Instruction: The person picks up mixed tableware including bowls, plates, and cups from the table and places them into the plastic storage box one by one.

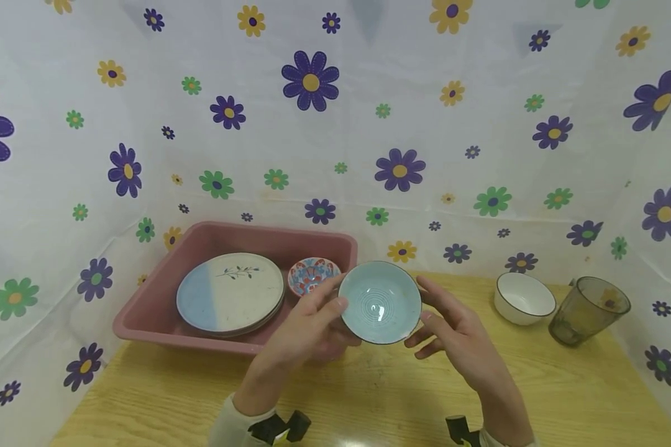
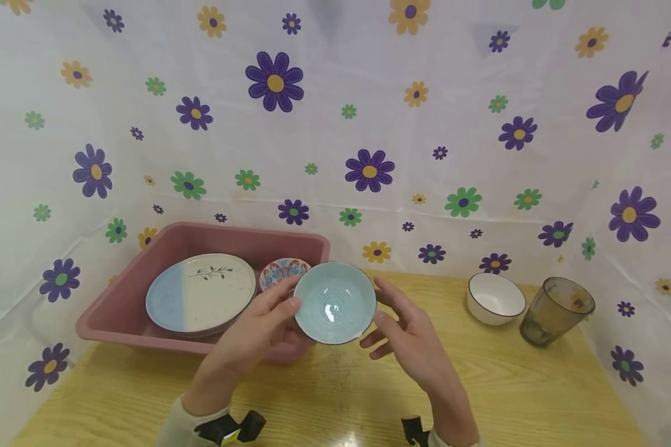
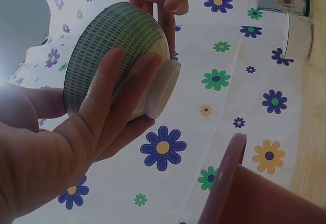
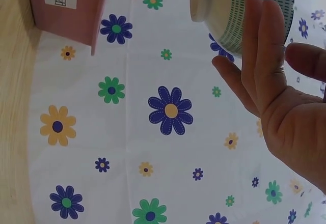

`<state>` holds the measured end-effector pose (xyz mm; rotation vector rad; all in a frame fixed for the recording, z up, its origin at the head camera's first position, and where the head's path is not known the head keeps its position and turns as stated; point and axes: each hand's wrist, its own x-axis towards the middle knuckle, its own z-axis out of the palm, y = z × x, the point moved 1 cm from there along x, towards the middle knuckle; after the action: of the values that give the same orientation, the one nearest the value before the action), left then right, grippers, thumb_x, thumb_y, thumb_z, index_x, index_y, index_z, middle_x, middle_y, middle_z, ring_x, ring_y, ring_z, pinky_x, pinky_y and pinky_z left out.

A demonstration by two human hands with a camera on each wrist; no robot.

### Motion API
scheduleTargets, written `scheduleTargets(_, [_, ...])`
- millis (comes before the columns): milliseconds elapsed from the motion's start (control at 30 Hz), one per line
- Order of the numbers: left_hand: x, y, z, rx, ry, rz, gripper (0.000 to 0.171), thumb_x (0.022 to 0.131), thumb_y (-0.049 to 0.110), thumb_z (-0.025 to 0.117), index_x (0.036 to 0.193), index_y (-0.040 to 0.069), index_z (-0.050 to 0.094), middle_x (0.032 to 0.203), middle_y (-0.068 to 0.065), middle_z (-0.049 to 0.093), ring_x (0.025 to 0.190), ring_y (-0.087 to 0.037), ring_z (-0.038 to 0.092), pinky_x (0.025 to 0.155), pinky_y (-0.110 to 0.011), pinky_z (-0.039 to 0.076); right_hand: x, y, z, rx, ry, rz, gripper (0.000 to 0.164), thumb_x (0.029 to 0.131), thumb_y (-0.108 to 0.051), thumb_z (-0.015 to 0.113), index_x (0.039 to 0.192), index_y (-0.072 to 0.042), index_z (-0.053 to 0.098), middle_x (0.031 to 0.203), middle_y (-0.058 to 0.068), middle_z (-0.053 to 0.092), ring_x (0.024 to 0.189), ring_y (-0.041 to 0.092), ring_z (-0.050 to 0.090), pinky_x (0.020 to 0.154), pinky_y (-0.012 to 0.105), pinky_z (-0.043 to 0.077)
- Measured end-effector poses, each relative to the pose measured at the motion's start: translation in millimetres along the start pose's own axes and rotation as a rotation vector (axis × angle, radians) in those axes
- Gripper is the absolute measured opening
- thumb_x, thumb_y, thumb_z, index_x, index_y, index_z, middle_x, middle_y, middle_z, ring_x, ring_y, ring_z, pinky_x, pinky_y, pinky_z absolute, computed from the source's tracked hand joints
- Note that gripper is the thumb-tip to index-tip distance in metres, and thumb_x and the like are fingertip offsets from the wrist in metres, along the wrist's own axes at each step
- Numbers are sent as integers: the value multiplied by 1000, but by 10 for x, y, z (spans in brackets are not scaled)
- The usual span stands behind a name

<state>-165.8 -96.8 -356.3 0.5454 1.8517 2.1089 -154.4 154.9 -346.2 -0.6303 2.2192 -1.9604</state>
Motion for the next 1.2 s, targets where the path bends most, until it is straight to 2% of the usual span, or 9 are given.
scheduleTargets(200, [-32, 15, -125, 19, 66, 11, 52, 108, 17, 34, 157, 5, 19, 139, -32, 48, 99, -30, 69, 81, -41, 59, 27, 23, 29, -1, 11, 15, 51, 105, -8, 44, 154, -7, 31, 146, 27, 43, 76, 24, 71, 63, 40, 61])
scheduleTargets(433, [-46, 53, -229, -60, 75, 46, 53, 108, 14, 28, 158, 6, 13, 152, -28, 35, 119, -40, 59, 91, -46, 55, 54, 65, 72, -6, 20, 40, 49, 104, -6, 45, 152, -7, 33, 145, 26, 44, 75, 27, 71, 63, 40, 61])
scheduleTargets(533, [-33, 73, -255, -86, 98, 57, 50, 108, 11, 27, 157, 5, 16, 153, -24, 29, 125, -40, 54, 95, -47, 52, 64, 77, 99, -10, 19, 32, 48, 104, -6, 45, 150, -6, 34, 144, 26, 44, 75, 26, 71, 63, 40, 61])
scheduleTargets(600, [-17, 78, -269, -98, 129, 59, 48, 108, 10, 27, 155, 4, 20, 152, -22, 29, 122, -36, 55, 95, -45, 52, 70, 84, 117, -10, 18, 33, 47, 104, -6, 45, 150, -5, 35, 144, 25, 44, 75, 25, 71, 63, 39, 61])
scheduleTargets(700, [8, 76, -284, -130, 179, 50, 46, 107, 9, 28, 152, 1, 23, 148, -24, 32, 110, -28, 62, 92, -44, 55, 81, 101, 143, -7, 15, 49, 46, 104, -6, 45, 149, -5, 36, 144, 25, 44, 75, 23, 71, 63, 39, 61])
scheduleTargets(833, [36, 56, -311, -177, 222, 42, 48, 107, 9, 28, 153, -1, 21, 143, -29, 37, 94, -24, 68, 86, -43, 57, 119, 135, 191, 5, 11, 85, 45, 103, -6, 46, 148, -6, 38, 143, 24, 45, 76, 28, 70, 63, 39, 61])
scheduleTargets(1000, [47, 27, -341, -173, 283, 32, 47, 107, 9, 29, 153, 1, 22, 144, -26, 38, 103, -26, 64, 86, -43, 58, 190, 201, 286, 5, 3, 141, 45, 102, -6, 47, 147, -9, 39, 143, 22, 46, 78, 34, 69, 63, 38, 60])
scheduleTargets(1200, [73, -31, -386, -192, 338, 6, 48, 107, 10, 30, 154, 4, 23, 145, -23, 38, 107, -29, 62, 85, -43, 58, 254, 286, 437, -20, -8, 175, 46, 101, -6, 47, 147, -10, 40, 143, 22, 46, 76, 31, 69, 62, 38, 60])
